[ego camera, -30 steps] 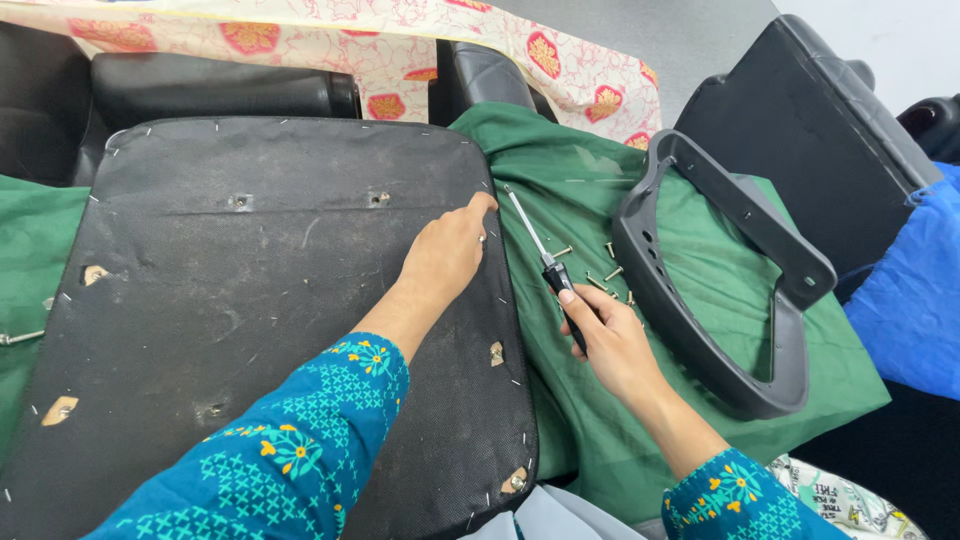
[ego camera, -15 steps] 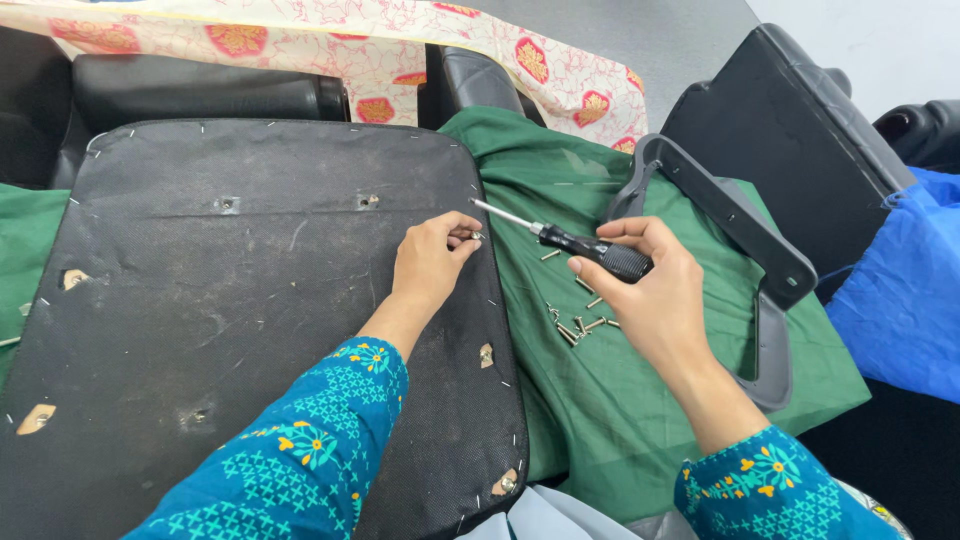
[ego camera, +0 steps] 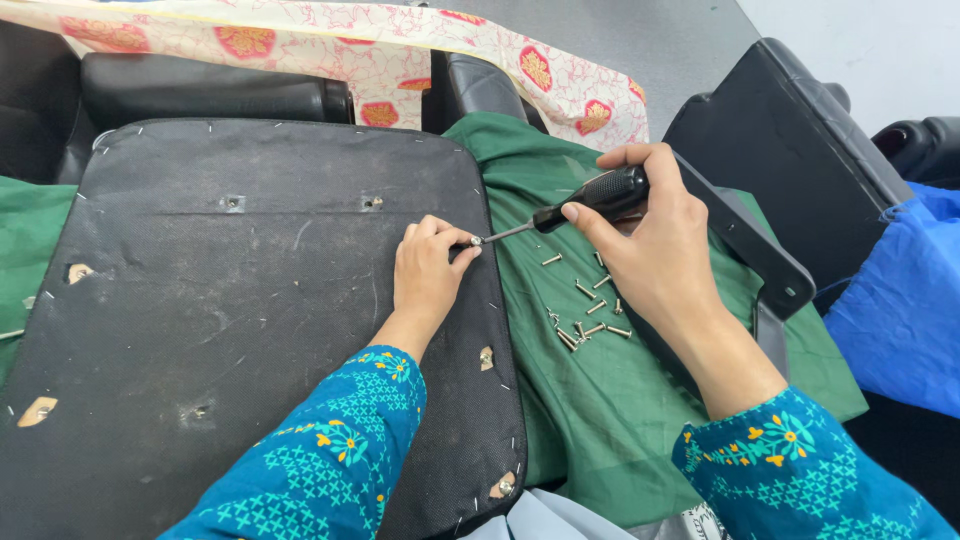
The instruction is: The person uses a screwdriver to remove screws from the underside of a black chair seat. Screws are placed on a green cloth nearby. The person continues unscrewing multiple fasteners from the seat base.
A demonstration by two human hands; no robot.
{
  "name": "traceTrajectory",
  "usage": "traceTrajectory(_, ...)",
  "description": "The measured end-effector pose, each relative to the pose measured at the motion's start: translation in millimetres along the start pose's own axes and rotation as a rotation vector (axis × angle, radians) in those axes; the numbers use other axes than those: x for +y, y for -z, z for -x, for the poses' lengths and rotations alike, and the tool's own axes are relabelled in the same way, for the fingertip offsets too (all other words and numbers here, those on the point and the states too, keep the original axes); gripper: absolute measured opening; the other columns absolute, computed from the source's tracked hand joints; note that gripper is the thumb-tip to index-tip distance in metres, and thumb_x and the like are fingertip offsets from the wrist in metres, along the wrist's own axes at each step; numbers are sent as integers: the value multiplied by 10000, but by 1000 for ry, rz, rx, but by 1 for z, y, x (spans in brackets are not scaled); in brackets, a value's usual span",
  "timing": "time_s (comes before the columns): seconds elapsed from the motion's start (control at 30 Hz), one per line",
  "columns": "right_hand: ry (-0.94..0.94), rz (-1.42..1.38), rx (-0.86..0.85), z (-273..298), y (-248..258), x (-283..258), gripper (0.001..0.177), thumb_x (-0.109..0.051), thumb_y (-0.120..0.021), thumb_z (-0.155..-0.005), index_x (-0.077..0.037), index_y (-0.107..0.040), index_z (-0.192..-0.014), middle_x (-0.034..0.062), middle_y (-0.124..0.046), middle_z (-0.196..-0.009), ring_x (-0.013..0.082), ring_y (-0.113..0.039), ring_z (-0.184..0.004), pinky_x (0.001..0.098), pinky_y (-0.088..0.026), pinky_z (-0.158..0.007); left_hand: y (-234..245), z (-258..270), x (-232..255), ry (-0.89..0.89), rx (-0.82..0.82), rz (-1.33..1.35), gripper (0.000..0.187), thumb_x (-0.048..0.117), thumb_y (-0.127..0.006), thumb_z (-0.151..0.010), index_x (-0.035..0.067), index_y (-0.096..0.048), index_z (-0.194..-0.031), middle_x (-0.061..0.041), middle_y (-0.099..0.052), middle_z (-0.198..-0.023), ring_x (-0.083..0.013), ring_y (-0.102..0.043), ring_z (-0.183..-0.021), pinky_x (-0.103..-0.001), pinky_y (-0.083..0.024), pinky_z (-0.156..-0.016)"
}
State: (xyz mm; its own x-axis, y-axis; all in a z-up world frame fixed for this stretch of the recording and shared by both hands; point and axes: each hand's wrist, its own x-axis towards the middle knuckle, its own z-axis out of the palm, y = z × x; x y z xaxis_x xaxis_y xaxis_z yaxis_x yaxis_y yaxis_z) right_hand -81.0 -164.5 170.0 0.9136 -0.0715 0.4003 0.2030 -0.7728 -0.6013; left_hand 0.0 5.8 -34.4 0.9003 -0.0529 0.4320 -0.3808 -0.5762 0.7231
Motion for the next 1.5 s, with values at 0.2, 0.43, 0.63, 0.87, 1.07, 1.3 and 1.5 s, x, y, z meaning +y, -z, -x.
traceTrajectory(0.2, 42, 30, -35, -7, -6, -5, 415, -120, -844, -875, -18, -570, -1170, 70, -742, -904, 107, -724, -771, 267, -586, -682, 2, -1, 1, 31, -26, 9, 144, 242, -828, -791, 152, -811, -901, -1, -640, -945, -239, -593, -946, -398, -489, -840)
traceTrajectory(0.43, 88, 74, -87, -15, -11, -11, 433, -156, -840, -861, -25, -557, -1162, 105, -732, -878, 180, -741, -763, 310, -570, -675, 2, -1, 1, 30, -27, 9, 146, 240, -832, -786, 144, -814, -895, -6, -640, -938, -239, -593, -937, -402, -485, -832)
traceTrajectory(0.63, 231, 94, -146, -34, -8, -6, 361, -225, -638, -1013, -17, -525, -1285, 186, -699, -1082, 319, -682, -1018, 423, -510, -870, 3, -2, 2, 31, -34, 11, 138, 233, -828, -792, 142, -811, -894, -2, -639, -926, -230, -592, -926, -395, -486, -830)
traceTrajectory(0.87, 215, -149, -231, -50, -21, -9, 328, -178, -507, -1044, -92, -580, -1352, 100, -702, -1205, 203, -653, -1031, 346, -510, -850, 2, -1, 2, 48, -55, 1, 133, 240, -820, -803, 151, -808, -902, 3, -626, -939, -225, -586, -932, -391, -484, -854)
traceTrajectory(1.07, 236, -59, -158, -55, -29, -15, 262, -232, -603, -1058, -100, -663, -1276, 82, -737, -1155, 173, -666, -994, 312, -515, -893, 2, 0, 0, 3, -53, -17, 129, 256, -793, -832, 159, -805, -917, 7, -628, -969, -229, -584, -990, -401, -473, -883)
traceTrajectory(1.3, 305, -168, -184, -51, -29, -12, 433, -179, -460, -1046, -69, -568, -1451, 88, -686, -1326, 172, -621, -1253, 327, -444, -1090, 2, 0, 1, 9, -59, -36, 131, 276, -790, -829, 180, -805, -916, 5, -619, -957, -228, -577, -972, -394, -469, -868)
traceTrajectory(1.5, 283, -177, -132, -46, -36, -17, 316, -226, -569, -1089, -97, -651, -1365, 45, -740, -1169, 134, -683, -1067, 297, -526, -954, 0, 1, -1, -22, -36, -38, 140, 292, -787, -838, 188, -804, -931, 6, -612, -954, -226, -573, -969, -394, -465, -863)
